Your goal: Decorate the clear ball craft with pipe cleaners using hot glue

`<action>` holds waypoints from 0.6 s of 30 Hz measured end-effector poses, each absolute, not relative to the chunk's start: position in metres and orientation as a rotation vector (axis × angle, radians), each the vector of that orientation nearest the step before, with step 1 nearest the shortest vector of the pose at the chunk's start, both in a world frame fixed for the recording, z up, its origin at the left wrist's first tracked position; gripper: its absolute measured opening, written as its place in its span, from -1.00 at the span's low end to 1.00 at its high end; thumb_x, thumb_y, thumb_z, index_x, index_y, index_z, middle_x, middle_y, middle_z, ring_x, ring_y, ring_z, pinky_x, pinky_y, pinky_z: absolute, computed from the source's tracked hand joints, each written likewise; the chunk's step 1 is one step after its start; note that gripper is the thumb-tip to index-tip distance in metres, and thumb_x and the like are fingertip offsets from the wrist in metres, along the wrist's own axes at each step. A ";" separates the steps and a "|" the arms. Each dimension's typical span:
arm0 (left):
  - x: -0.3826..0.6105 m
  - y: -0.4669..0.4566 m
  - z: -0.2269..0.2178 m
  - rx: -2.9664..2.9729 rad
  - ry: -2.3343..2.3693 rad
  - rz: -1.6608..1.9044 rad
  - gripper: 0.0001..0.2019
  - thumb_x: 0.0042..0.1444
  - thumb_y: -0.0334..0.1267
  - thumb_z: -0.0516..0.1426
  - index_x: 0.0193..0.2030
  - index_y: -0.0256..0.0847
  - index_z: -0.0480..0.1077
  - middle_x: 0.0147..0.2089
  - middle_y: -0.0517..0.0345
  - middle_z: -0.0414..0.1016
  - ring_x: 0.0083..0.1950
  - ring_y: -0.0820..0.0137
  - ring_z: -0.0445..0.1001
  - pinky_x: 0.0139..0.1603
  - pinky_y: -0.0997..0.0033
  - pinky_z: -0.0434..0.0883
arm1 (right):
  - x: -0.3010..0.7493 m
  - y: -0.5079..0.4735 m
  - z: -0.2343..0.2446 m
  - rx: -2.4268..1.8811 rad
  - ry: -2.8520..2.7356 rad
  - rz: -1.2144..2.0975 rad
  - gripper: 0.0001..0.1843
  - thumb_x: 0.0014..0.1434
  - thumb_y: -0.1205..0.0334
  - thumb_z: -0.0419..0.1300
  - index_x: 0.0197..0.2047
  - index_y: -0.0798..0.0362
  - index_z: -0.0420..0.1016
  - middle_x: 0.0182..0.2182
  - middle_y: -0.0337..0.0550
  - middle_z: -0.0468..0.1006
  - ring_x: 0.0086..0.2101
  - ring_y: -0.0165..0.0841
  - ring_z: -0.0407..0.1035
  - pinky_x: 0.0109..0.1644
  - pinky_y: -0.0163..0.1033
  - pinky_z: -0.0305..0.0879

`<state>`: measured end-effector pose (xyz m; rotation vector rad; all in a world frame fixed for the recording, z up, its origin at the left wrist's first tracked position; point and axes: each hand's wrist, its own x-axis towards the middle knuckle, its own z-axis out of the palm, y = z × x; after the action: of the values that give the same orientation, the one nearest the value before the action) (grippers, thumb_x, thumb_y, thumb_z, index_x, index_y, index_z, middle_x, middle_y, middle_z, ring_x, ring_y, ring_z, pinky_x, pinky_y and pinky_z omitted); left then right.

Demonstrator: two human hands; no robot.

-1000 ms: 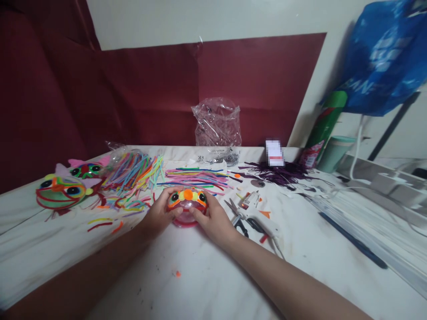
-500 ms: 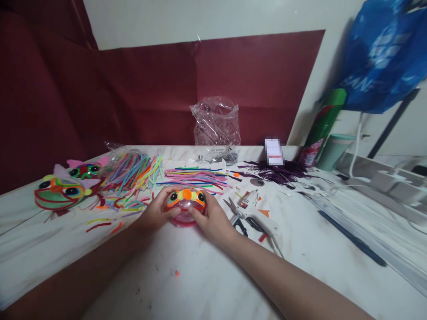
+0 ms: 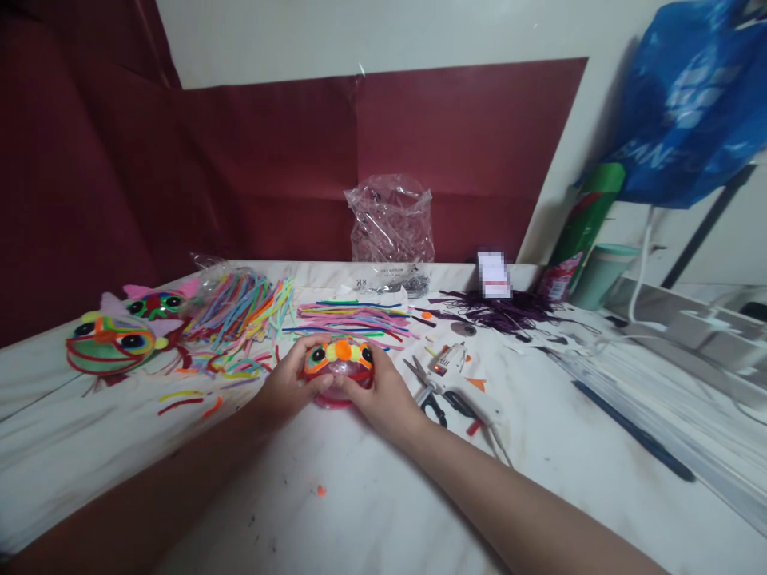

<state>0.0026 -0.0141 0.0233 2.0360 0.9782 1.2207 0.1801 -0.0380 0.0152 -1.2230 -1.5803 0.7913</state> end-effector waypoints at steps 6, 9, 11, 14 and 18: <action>-0.002 -0.012 0.021 2.041 0.928 1.194 -0.44 -0.03 -0.17 0.24 0.12 -0.20 0.21 0.16 -0.10 0.34 0.18 0.09 0.33 0.19 0.09 0.27 | 0.185 -0.036 0.016 -1.211 -1.605 0.837 -0.23 -0.04 -0.03 0.31 0.18 0.12 0.22 0.05 0.05 0.45 0.02 -0.13 0.36 0.12 -0.03 0.27; -0.006 -0.010 0.021 2.017 0.885 1.135 -0.29 -0.14 -0.10 0.31 0.15 -0.21 0.18 0.19 -0.14 0.30 0.22 0.04 0.29 0.21 0.07 0.25 | 0.187 -0.034 0.016 -1.168 -1.611 0.910 -0.13 -0.11 0.04 0.37 0.22 0.08 0.16 0.09 0.04 0.42 0.05 -0.12 0.35 0.12 -0.03 0.29; -0.007 -0.008 0.021 2.018 0.877 1.124 -0.26 -0.16 -0.08 0.33 0.16 -0.21 0.17 0.22 -0.16 0.26 0.24 0.02 0.26 0.22 0.07 0.24 | 0.187 -0.033 0.016 -1.128 -1.612 0.981 -0.07 -0.14 0.07 0.39 0.26 0.06 0.10 0.10 0.04 0.40 0.04 -0.12 0.36 0.09 -0.03 0.32; -0.007 -0.006 0.019 2.019 0.884 1.126 -0.25 -0.17 -0.11 0.33 0.16 -0.21 0.15 0.23 -0.17 0.24 0.25 0.01 0.25 0.21 0.07 0.25 | 0.188 -0.033 0.016 -1.079 -1.609 1.034 0.04 -0.17 0.11 0.41 0.31 0.03 0.01 0.15 0.06 0.34 0.01 -0.12 0.39 0.03 -0.05 0.38; -0.006 -0.006 0.017 1.910 0.917 1.125 -0.27 -0.17 -0.16 0.34 0.15 -0.18 0.15 0.17 -0.09 0.30 0.18 0.06 0.33 0.14 0.11 0.33 | 0.190 -0.033 0.015 -1.082 -1.638 0.997 0.05 -0.18 0.22 0.41 0.32 0.01 0.00 0.14 0.04 0.34 -0.03 -0.14 0.41 0.01 -0.06 0.40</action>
<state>-0.0059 -0.0057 0.0170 1.9097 0.9166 1.1245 0.1896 -0.0325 0.0149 -1.0816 -1.6376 0.9970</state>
